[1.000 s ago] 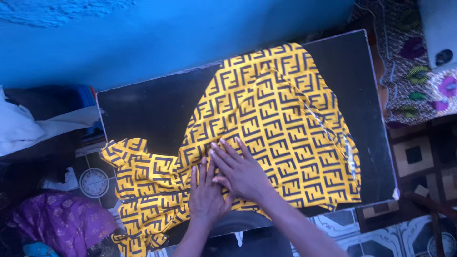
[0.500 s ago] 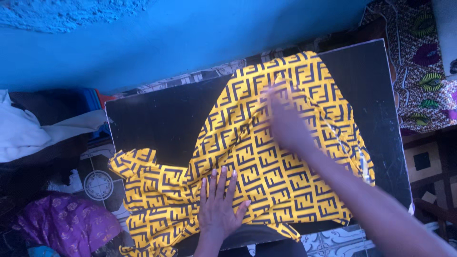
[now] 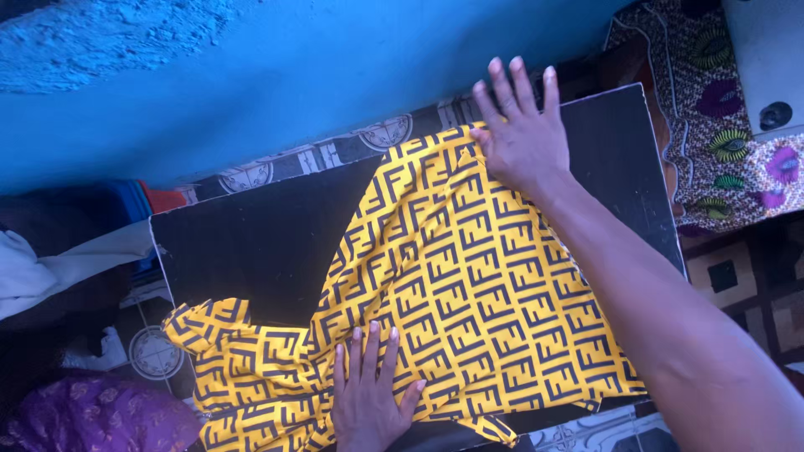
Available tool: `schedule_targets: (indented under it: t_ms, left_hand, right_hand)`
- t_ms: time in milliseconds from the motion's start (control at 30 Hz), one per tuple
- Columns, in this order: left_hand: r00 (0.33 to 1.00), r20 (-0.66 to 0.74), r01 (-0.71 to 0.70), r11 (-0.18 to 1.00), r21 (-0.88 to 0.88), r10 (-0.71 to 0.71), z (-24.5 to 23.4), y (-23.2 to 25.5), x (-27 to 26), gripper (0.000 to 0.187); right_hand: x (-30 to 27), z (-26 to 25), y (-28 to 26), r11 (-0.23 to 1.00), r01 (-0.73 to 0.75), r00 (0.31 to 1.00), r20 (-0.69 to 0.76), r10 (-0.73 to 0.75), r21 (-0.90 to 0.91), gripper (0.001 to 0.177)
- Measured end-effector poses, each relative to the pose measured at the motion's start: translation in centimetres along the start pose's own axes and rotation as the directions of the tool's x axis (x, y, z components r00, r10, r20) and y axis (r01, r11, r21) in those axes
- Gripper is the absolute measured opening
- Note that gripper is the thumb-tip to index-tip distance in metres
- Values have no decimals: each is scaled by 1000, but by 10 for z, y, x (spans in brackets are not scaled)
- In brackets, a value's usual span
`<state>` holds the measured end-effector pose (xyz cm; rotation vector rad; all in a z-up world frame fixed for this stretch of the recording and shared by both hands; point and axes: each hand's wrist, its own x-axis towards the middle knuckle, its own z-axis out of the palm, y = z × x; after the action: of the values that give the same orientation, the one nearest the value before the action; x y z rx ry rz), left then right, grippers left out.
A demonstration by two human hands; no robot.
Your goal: The person folds a yellow and black patterned garment on a black table. They smooth the fabric, fold the sleeves and sides, and then fold the item into a compact rectangle. Finally, they place the folded garment into a white cabinet.
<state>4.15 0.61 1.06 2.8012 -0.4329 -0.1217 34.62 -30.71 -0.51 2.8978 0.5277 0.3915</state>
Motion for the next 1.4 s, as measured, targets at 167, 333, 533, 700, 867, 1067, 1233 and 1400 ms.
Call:
schedule_targets:
  t_ms: [167, 333, 533, 700, 867, 1067, 1233, 1400]
  left_hand:
    - [1000, 0, -16, 1000, 14, 16, 0, -1, 1, 79]
    - [1000, 27, 1, 999, 36, -2, 0, 0, -3, 79]
    - [997, 73, 4, 997, 76, -10, 1, 0, -3, 81]
    - [998, 64, 1, 997, 74, -6, -4, 3, -4, 82]
    - [996, 85, 26, 999, 39, -29, -9, 5, -2, 85]
    - [997, 70, 19, 999, 37, -21, -7, 3, -7, 96]
    - [1000, -8, 13, 999, -42, -13, 1, 1, -16, 99]
    - [991, -127, -66, 992, -109, 52, 1, -4, -20, 87]
  right_hand:
    - [-9, -31, -11, 840, -139, 982, 183, 48, 524, 44]
    - [-15, -40, -20, 860, -6, 973, 200, -112, 511, 56]
    - [-13, -39, -20, 869, -7, 983, 163, -85, 495, 23]
    - [-32, -82, -13, 926, 1, 959, 261, -107, 378, 11]
    - [-136, -157, -20, 917, 36, 995, 71, -69, 396, 29]
    - [-277, -199, -76, 850, -278, 958, 192, 213, 448, 40]
    - [-333, -186, -117, 810, -405, 912, 244, 329, 423, 33]
    - [-354, -174, -127, 805, -454, 890, 235, 391, 382, 29]
